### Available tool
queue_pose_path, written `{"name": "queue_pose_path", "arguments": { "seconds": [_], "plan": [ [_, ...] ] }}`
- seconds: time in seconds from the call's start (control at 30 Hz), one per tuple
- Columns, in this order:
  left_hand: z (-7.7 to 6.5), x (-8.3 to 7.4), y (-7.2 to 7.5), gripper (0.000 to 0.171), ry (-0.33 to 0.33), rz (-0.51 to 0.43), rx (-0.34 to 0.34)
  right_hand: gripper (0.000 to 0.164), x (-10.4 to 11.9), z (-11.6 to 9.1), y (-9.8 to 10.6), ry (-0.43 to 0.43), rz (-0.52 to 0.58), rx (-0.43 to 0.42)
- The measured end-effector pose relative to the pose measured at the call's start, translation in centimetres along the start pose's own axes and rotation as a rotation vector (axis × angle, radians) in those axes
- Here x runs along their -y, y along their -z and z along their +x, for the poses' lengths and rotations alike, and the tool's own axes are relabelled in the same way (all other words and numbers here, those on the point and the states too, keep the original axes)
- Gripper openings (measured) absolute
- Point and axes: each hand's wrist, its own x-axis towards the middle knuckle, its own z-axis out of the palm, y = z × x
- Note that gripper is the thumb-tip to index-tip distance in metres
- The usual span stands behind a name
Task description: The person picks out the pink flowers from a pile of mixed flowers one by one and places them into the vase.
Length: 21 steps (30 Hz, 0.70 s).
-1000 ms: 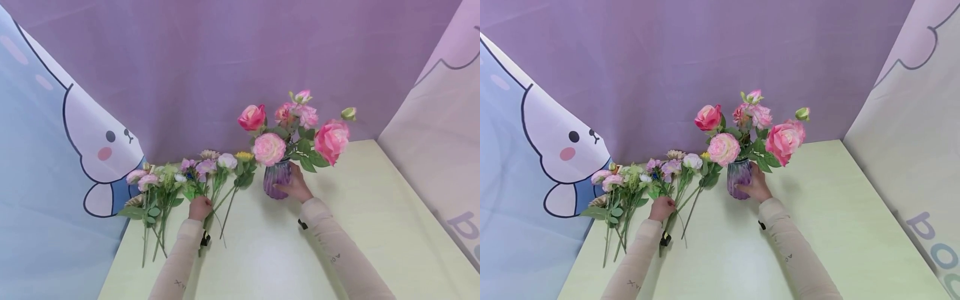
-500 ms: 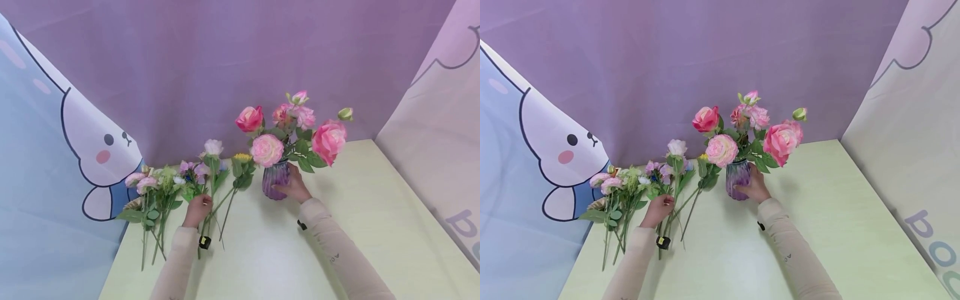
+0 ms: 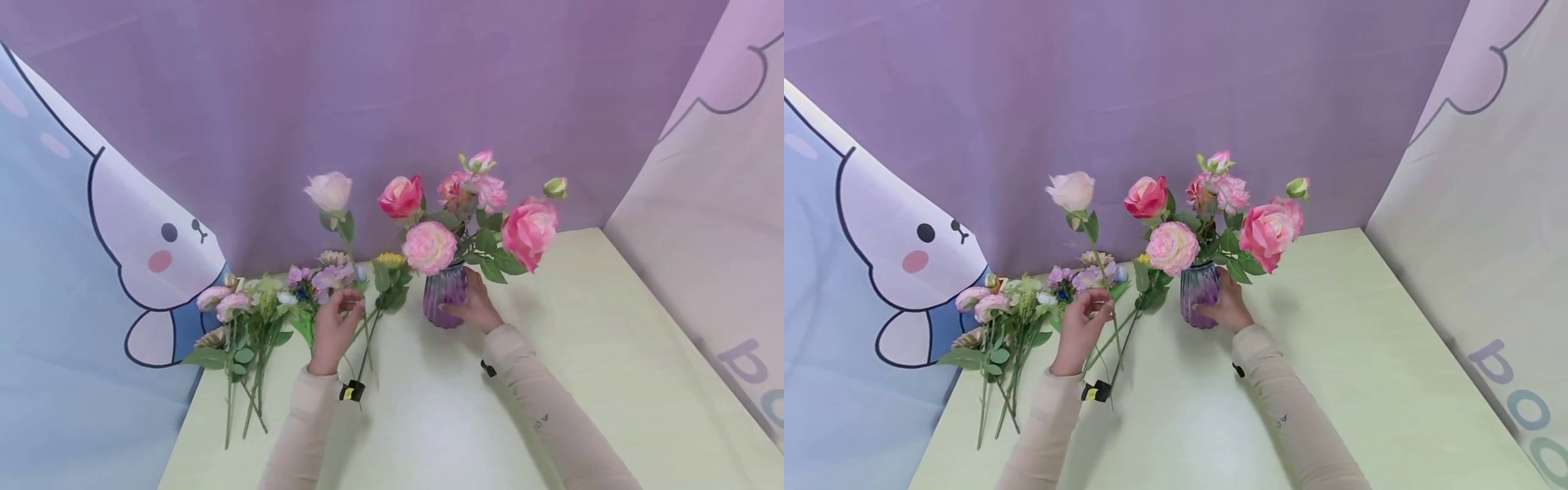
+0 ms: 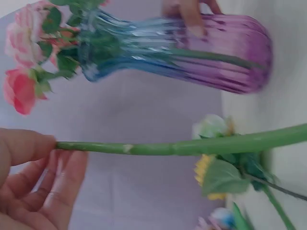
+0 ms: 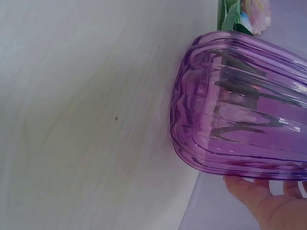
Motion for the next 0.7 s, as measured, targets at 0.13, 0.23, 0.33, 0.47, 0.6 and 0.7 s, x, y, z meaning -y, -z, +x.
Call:
{"name": "queue_pose_path", "arguments": {
  "seconds": [0.13, 0.23, 0.33, 0.47, 0.6, 0.7],
  "plan": [
    [0.6, -2.7, -0.5, 0.015, -0.137, -0.097, -0.044, 0.102, 0.1, 0.0, 0.0, -0.014, 0.001, 0.000],
    [0.9, -4.6, -0.9, 0.014, -0.188, -0.127, -0.086, 0.102, 0.2, 0.0, 0.0, -0.011, 0.005, 0.002],
    [1.4, -5.5, -1.4, 0.015, -0.185, -0.153, -0.125, 0.102, 0.2, 0.0, 0.0, -0.008, 0.005, 0.002],
    [2.5, -5.0, -2.1, 0.016, -0.190, -0.169, -0.158, 0.102, 0.0, 0.0, 0.0, -0.014, 0.004, 0.001],
    [3.7, -4.8, -2.5, 0.016, -0.210, -0.224, -0.212, 0.102, 0.1, 0.0, 0.0, -0.022, 0.005, 0.009],
    [4.6, -5.7, -2.6, 0.015, -0.254, -0.309, -0.266, 0.101, 0.1, 0.0, 0.1, -0.028, 0.010, 0.017]
  ]
}}
